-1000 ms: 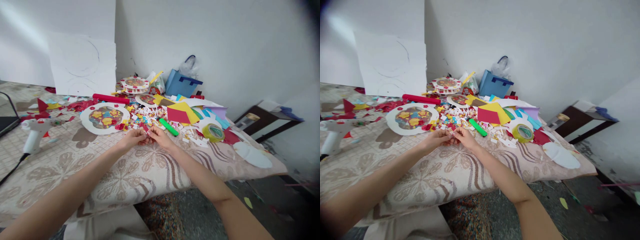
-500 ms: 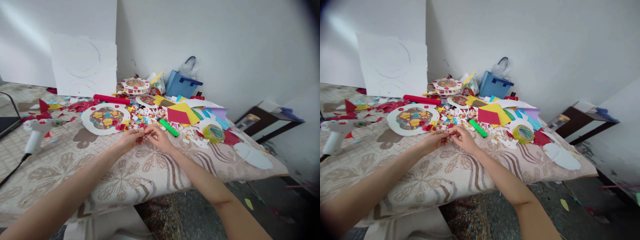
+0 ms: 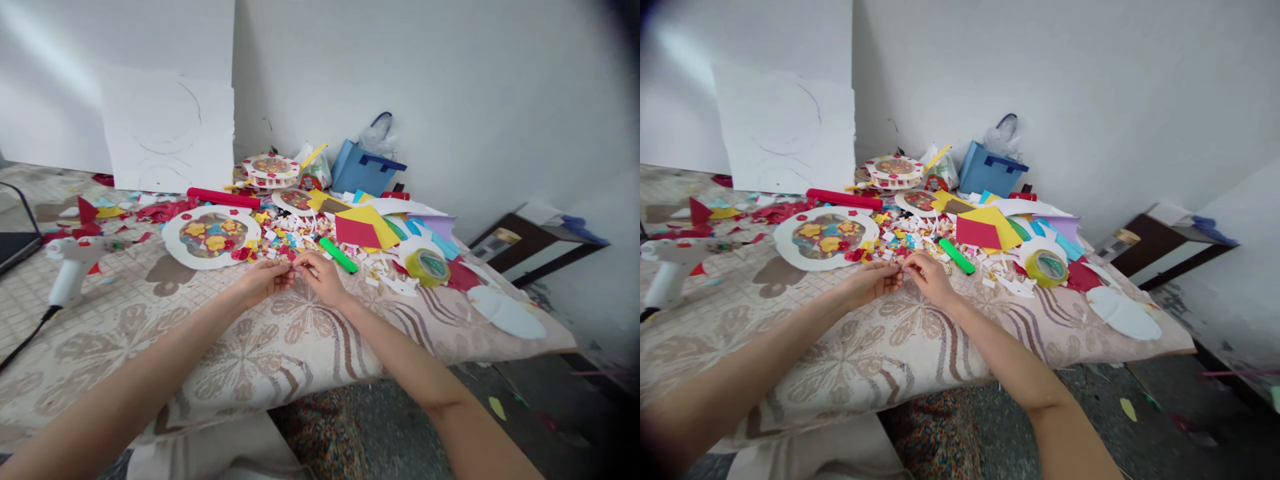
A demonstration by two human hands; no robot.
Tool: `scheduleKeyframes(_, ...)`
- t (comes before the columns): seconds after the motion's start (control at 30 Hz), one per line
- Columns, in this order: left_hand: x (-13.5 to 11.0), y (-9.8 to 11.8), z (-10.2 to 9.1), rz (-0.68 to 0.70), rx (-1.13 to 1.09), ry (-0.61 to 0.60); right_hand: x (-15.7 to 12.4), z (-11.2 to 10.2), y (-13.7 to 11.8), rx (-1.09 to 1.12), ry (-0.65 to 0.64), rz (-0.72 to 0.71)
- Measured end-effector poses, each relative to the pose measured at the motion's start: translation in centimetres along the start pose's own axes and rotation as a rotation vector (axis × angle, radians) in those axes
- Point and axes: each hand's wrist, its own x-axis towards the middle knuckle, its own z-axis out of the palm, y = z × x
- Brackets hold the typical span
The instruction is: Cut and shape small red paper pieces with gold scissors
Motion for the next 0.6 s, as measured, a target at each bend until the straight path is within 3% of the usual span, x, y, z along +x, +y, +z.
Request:
scheduleKeyframes(0.4, -0.20, 0.15, 0.21, -0.025, -0.047, 0.009, -0.02, -0.26, 0.17, 0.043, -0.015, -0.023)
scheduleKeyframes(0.6, -0.35, -0.03, 0.59, 0.006, -0.013, 0.012, 0.04, 0.19, 0.12, 0.084, 0.017, 0.052)
